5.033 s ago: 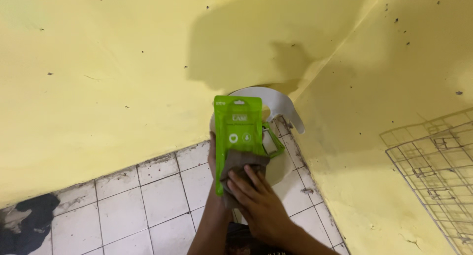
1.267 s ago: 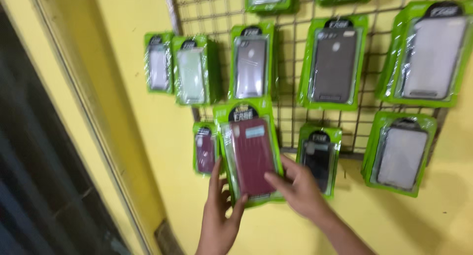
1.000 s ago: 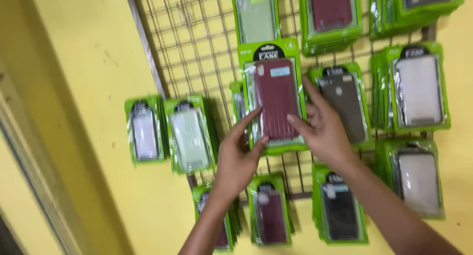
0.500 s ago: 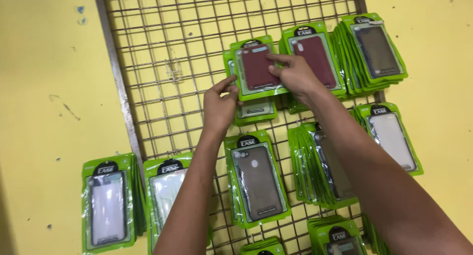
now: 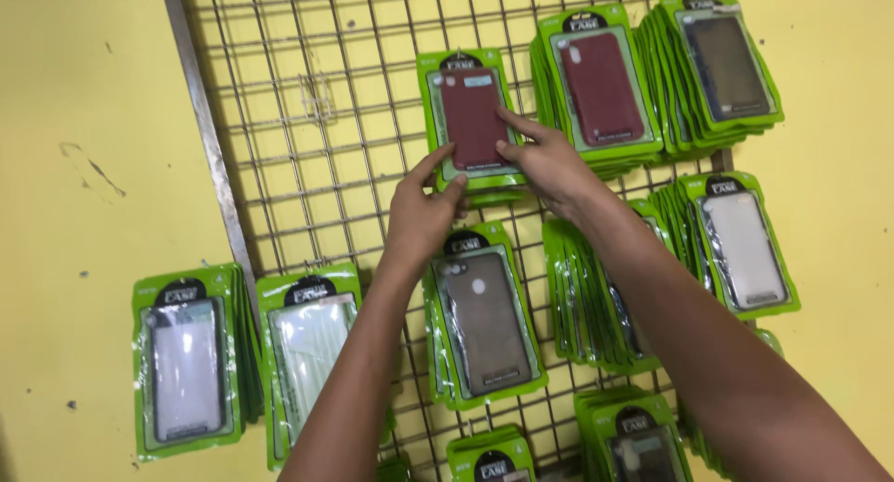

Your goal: The person repeatedly picks up packaged phone cases from a white plastic chair, moves to a wall-mounted wire rack, and hangs them on hooks. The person then returns to the chair to repeat the process with additional cases.

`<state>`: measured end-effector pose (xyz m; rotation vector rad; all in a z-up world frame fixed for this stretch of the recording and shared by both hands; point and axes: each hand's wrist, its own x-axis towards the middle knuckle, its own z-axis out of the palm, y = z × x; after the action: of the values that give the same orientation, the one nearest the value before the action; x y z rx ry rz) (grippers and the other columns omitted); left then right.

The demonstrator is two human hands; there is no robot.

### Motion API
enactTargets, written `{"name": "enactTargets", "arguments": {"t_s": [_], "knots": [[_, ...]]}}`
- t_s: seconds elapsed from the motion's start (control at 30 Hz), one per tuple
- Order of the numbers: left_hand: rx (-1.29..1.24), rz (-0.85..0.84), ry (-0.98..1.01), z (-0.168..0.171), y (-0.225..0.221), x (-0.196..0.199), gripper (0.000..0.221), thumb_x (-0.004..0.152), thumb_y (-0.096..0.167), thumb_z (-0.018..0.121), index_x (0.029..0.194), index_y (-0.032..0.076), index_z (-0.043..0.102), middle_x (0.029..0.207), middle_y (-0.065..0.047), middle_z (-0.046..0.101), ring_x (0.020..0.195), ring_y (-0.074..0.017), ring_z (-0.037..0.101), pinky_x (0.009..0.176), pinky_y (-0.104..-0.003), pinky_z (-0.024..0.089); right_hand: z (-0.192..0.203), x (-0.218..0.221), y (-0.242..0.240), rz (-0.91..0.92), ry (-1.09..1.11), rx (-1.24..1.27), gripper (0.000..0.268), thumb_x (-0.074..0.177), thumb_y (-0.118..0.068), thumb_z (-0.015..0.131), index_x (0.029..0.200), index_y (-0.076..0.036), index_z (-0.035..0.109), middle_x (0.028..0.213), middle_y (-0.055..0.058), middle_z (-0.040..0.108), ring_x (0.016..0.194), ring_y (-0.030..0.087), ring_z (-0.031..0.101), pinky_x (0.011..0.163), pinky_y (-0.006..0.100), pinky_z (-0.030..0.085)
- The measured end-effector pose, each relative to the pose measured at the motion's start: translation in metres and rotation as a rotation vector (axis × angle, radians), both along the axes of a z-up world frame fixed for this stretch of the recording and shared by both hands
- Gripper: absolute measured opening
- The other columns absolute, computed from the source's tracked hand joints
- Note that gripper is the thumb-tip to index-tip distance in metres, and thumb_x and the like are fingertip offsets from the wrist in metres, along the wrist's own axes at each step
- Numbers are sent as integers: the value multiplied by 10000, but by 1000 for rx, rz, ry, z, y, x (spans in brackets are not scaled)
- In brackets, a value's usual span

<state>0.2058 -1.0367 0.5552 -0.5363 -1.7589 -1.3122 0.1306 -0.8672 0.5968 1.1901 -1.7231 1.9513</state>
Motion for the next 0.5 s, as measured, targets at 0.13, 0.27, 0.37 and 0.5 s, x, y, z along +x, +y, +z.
{"name": "enactTargets", "arguments": {"t_s": [0.13,0.27,0.37,0.5], "knots": [[-214,292,147,-37,4,9,585,926,120,713,1477,211,539,1127,-161,614,801,-164,704,757,-319,604,-24,14,14,6,-110,63,621,987,-57,536,1576,-201,400,1495,226,494,1128,245,709,1002,335,536],[-174,299,150,-59,14,25,638,918,85,712,1505,216,499,1169,-170,542,796,-181,710,810,-309,601,-45,43,20,-46,-132,129,648,979,-63,544,1589,-203,373,1430,223,558,1047,233,715,980,337,558],[-112,235,170,-64,27,44,655,908,54,695,1511,165,465,1209,-154,512,902,-161,695,799,-294,614,-62,73,33,-128,-85,233,659,969,-95,575,1584,-198,362,1382,206,621,1008,221,707,971,337,590],[-132,218,197,-120,51,71,625,944,49,694,1521,98,457,1197,-138,544,985,-165,661,820,-280,611,-130,100,96,-161,-39,390,630,971,-159,587,1568,-183,388,1346,99,645,1032,184,732,956,339,591]]}}
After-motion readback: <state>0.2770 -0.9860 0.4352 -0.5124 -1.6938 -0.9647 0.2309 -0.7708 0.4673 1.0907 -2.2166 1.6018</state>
